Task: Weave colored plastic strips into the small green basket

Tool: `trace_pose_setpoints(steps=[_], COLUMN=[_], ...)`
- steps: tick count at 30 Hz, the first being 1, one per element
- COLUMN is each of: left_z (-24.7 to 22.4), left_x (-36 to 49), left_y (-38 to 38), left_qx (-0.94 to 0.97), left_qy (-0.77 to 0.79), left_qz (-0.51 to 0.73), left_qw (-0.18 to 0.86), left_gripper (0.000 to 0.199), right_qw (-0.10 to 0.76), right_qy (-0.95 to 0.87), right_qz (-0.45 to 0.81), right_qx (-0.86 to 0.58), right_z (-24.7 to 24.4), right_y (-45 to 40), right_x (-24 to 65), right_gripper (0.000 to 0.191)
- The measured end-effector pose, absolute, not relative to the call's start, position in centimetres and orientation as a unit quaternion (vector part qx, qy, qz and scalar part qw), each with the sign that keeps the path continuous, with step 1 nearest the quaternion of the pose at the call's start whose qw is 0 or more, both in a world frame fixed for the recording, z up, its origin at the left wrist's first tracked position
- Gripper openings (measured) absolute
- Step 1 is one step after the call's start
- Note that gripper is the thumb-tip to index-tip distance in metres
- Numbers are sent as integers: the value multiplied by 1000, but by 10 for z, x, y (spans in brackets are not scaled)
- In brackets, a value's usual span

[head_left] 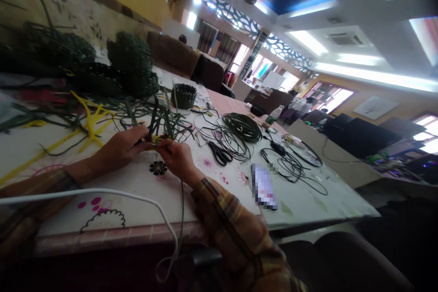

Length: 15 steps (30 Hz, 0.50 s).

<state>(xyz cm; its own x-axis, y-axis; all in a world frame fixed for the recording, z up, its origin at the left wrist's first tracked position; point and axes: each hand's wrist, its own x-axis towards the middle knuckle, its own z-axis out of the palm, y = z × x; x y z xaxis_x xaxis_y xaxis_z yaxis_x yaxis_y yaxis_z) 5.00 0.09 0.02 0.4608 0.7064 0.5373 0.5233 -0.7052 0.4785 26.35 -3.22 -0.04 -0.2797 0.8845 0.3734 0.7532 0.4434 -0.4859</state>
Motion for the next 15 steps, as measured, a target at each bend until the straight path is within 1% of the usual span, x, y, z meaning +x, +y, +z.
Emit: trace_pose_setpoints(steps=[2,6,10,12,15], left_z=[-2,-8,-16,-20,-25], left_x=[47,43,47,50,51], left_y=[4,9,9,7,6], left_qx=[849,845,812,807,829], left_qy=[359,348,350,351,340], left_qz=[366,350,377,377,354], left_qw=[128,205,277,289,267], left_gripper=[31,30,32,33,33], right_qw=[303,303,286,269,254], right_qy=[-795,-805,-806,-804,-803], right_qz=[103,102,99,97,104], right_qx=[-516,-499,-509,-522,-529], right_z=[-1,-2,-4,-6,-9], right_y=[-31,-30,-33,-35,-37], right_x=[263,264,262,261,261], right_gripper=[13,15,17,18,17])
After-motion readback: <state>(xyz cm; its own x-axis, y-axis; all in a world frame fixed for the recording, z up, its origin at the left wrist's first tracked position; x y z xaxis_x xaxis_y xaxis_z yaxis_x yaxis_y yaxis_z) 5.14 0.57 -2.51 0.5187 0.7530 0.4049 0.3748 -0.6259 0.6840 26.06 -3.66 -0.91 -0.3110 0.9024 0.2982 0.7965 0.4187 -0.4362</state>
